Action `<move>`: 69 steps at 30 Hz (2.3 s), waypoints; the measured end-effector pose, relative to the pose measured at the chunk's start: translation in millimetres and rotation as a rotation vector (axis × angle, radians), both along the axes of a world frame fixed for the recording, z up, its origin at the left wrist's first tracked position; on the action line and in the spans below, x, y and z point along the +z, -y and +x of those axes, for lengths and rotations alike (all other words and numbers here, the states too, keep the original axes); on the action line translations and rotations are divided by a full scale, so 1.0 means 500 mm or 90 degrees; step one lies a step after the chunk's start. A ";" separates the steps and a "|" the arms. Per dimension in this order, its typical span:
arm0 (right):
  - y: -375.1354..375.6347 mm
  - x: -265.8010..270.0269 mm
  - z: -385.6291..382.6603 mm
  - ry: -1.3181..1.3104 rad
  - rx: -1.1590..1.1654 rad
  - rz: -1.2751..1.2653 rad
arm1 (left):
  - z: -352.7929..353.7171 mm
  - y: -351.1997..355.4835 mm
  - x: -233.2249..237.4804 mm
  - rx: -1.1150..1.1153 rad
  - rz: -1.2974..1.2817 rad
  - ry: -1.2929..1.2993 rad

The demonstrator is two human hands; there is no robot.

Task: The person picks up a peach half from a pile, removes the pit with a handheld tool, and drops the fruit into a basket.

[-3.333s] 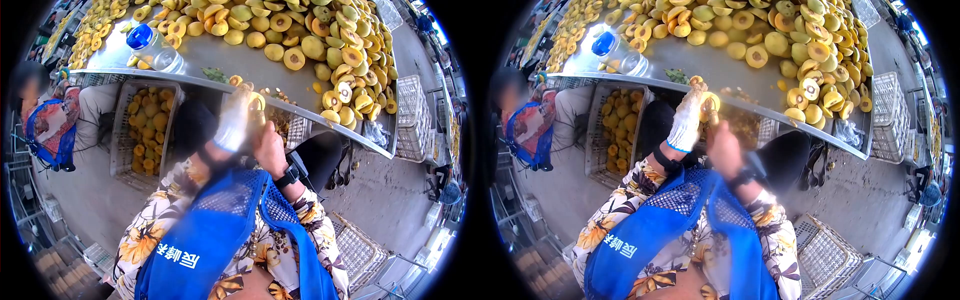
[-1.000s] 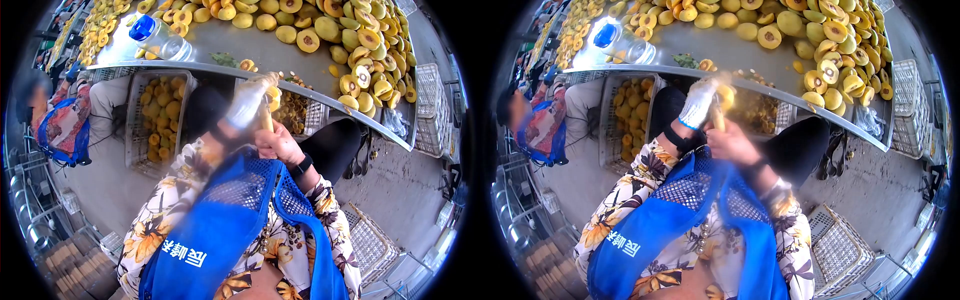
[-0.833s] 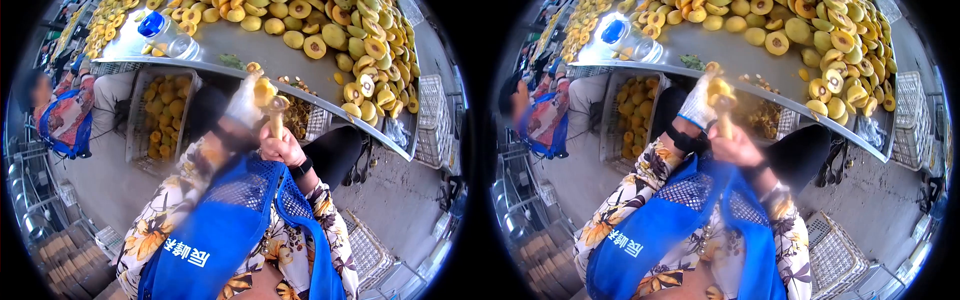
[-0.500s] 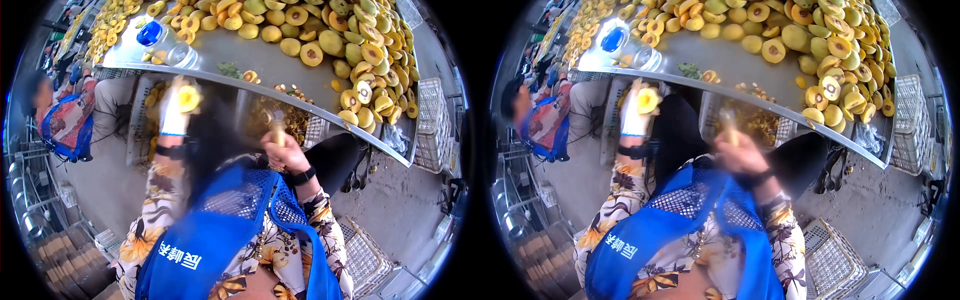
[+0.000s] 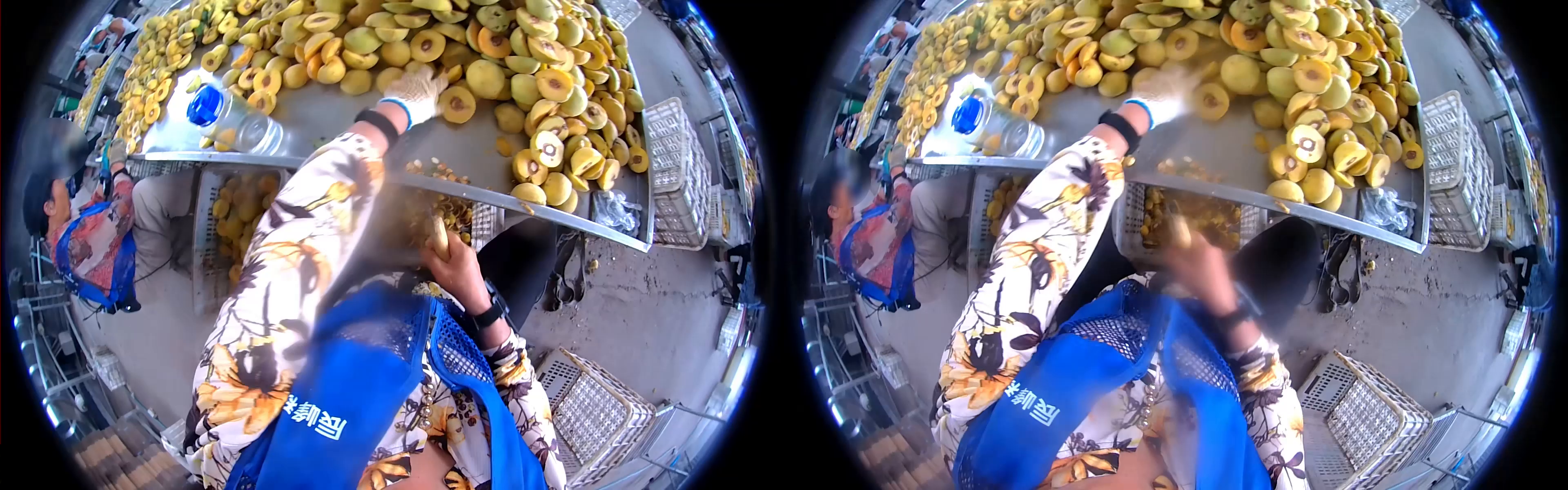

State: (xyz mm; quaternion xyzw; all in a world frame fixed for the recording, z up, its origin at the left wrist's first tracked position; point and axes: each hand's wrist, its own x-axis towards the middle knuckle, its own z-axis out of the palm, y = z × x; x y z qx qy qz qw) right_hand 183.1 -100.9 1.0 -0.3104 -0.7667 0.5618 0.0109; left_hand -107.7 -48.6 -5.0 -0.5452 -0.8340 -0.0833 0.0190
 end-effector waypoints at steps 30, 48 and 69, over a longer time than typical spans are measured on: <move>0.071 0.054 -0.079 -0.010 0.056 0.152 | 0.280 0.313 0.028 0.217 0.515 0.628; 0.000 0.075 -0.081 -0.169 0.101 0.129 | 0.213 0.345 0.053 0.097 0.187 1.220; 0.079 0.061 -0.071 -0.091 0.028 0.137 | 0.275 0.314 0.071 0.400 0.683 1.100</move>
